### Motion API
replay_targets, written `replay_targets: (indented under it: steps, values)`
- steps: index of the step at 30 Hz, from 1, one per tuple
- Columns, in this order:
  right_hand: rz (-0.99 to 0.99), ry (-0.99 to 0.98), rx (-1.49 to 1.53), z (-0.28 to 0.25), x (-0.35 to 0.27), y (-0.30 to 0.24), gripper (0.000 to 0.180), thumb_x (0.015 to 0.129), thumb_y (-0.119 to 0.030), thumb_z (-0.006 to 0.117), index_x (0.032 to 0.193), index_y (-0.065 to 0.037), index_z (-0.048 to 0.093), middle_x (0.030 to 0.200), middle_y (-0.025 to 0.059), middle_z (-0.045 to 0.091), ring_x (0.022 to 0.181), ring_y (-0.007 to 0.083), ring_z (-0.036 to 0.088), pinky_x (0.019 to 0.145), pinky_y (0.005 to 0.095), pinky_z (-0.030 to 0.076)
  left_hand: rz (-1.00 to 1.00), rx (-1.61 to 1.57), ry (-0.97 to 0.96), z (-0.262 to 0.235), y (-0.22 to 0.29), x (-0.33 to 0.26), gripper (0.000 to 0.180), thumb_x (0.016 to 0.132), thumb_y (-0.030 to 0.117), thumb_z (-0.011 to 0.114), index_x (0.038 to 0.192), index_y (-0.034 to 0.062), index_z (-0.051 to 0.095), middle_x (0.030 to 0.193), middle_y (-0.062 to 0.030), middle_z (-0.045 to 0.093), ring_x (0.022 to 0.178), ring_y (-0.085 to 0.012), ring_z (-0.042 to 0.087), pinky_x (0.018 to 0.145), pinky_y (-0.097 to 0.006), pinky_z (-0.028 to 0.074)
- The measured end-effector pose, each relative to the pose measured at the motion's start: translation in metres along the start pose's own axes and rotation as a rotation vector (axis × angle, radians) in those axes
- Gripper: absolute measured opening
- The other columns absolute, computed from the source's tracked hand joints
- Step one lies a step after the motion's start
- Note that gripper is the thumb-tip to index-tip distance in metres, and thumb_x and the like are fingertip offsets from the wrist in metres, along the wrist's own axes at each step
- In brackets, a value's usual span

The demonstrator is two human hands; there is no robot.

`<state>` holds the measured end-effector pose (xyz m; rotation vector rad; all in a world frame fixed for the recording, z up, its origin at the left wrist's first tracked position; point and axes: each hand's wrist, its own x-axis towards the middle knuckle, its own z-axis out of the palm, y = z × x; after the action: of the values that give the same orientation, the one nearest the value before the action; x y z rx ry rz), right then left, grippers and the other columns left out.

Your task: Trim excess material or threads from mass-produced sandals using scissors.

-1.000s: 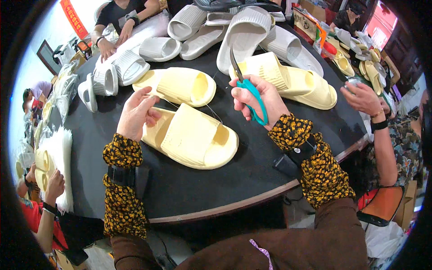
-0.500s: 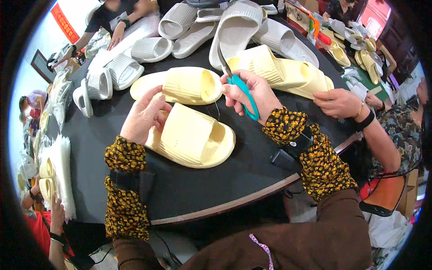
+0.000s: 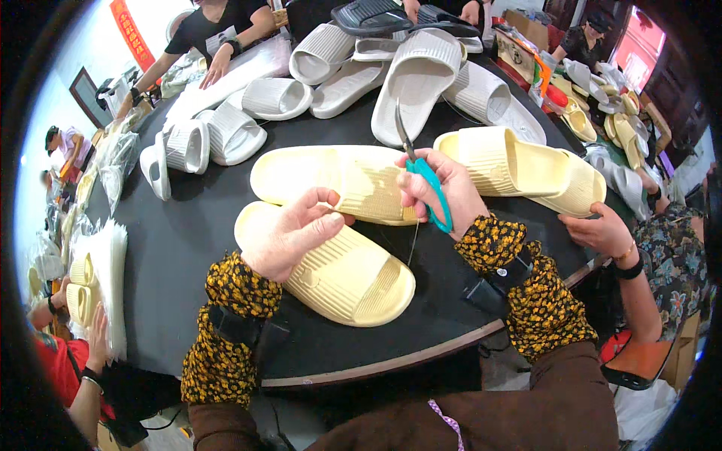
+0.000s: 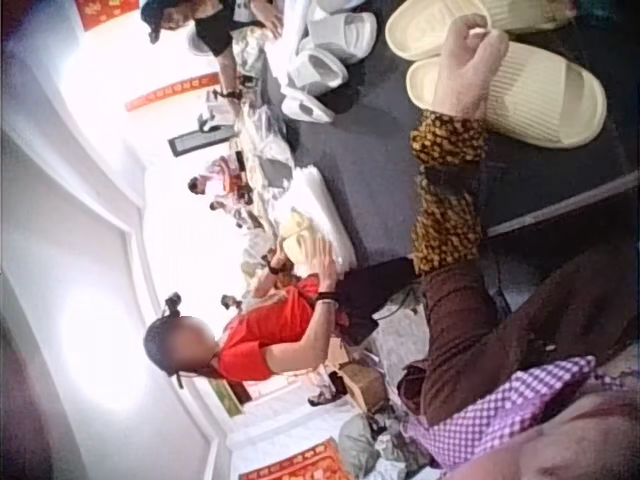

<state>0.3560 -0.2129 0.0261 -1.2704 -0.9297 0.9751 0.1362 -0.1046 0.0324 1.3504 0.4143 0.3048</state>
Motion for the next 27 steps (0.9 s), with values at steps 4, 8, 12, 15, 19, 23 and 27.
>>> replay_targets:
  steps: [4, 8, 12, 15, 19, 23, 27]
  values:
    - [-0.017, -0.030, -0.016, -0.003, -0.004, -0.004, 0.031, 0.084, -0.019, 0.065, 0.108, -0.003, 0.054, 0.070, 0.0004, 0.057, 0.051, 0.0034, 0.051, 0.045, 0.0165, 0.041, -0.004, -0.099, 0.105, -0.004, -0.005, 0.008, 0.026, 0.085, 0.008, 0.062, 0.108, 0.0009, 0.051, 0.096, -0.0069, 0.058, 0.092, -0.0135, 0.056, 0.083, -0.027, 0.044]
    - [-0.049, 0.023, -0.029, -0.004, -0.004, -0.013, 0.031, 0.085, -0.020, 0.063, 0.108, -0.003, 0.053, 0.069, 0.0013, 0.057, 0.052, 0.0051, 0.052, 0.046, 0.0174, 0.042, 0.180, -0.217, 0.462, -0.016, -0.007, 0.013, 0.017, 0.083, 0.002, 0.060, 0.099, -0.0032, 0.058, 0.090, -0.0085, 0.062, 0.079, -0.0142, 0.061, 0.072, -0.026, 0.050]
    - [-0.037, -0.064, -0.007, 0.002, -0.001, -0.010, 0.029, 0.085, -0.020, 0.063, 0.107, -0.003, 0.053, 0.070, 0.0024, 0.057, 0.053, 0.0053, 0.052, 0.048, 0.0179, 0.043, 0.314, -0.272, 0.608, -0.034, 0.005, 0.004, 0.022, 0.086, 0.006, 0.058, 0.105, -0.0038, 0.055, 0.092, -0.0105, 0.063, 0.082, -0.0151, 0.061, 0.073, -0.027, 0.051]
    - [-0.008, -0.121, -0.054, -0.002, -0.001, -0.001, 0.030, 0.084, -0.015, 0.064, 0.110, -0.003, 0.053, 0.076, 0.0015, 0.058, 0.060, 0.0050, 0.054, 0.050, 0.0175, 0.044, 0.357, -0.296, 0.605, -0.029, 0.009, 0.006, 0.022, 0.087, 0.007, 0.057, 0.107, -0.0034, 0.055, 0.093, -0.0093, 0.062, 0.085, -0.0150, 0.061, 0.077, -0.027, 0.050]
    - [-0.052, -0.250, -0.103, -0.001, -0.005, -0.003, 0.039, 0.082, -0.011, 0.065, 0.117, -0.003, 0.049, 0.080, -0.0004, 0.056, 0.072, 0.0053, 0.054, 0.064, 0.0196, 0.046, 0.439, -0.231, 0.600, -0.037, 0.007, 0.002, 0.027, 0.090, 0.009, 0.052, 0.114, -0.0039, 0.051, 0.102, -0.0110, 0.061, 0.091, -0.0164, 0.060, 0.081, -0.028, 0.050]
    - [-0.102, -0.327, -0.400, -0.001, -0.006, -0.002, 0.047, 0.078, -0.009, 0.069, 0.119, -0.003, 0.047, 0.084, -0.0020, 0.051, 0.078, 0.0043, 0.049, 0.072, 0.0212, 0.044, 0.485, -0.251, 0.627, -0.028, 0.010, 0.002, 0.028, 0.089, 0.006, 0.052, 0.115, -0.0042, 0.049, 0.104, -0.0111, 0.059, 0.095, -0.0163, 0.059, 0.083, -0.029, 0.049]
    - [-0.078, -0.338, -0.440, 0.008, -0.009, 0.003, 0.050, 0.074, -0.021, 0.074, 0.114, -0.003, 0.049, 0.080, 0.0052, 0.057, 0.074, 0.0118, 0.055, 0.069, 0.0289, 0.047, 0.528, -0.284, 0.640, -0.019, 0.014, -0.003, 0.031, 0.089, 0.003, 0.051, 0.118, -0.0041, 0.047, 0.106, -0.0126, 0.058, 0.100, -0.0171, 0.057, 0.087, -0.030, 0.047]
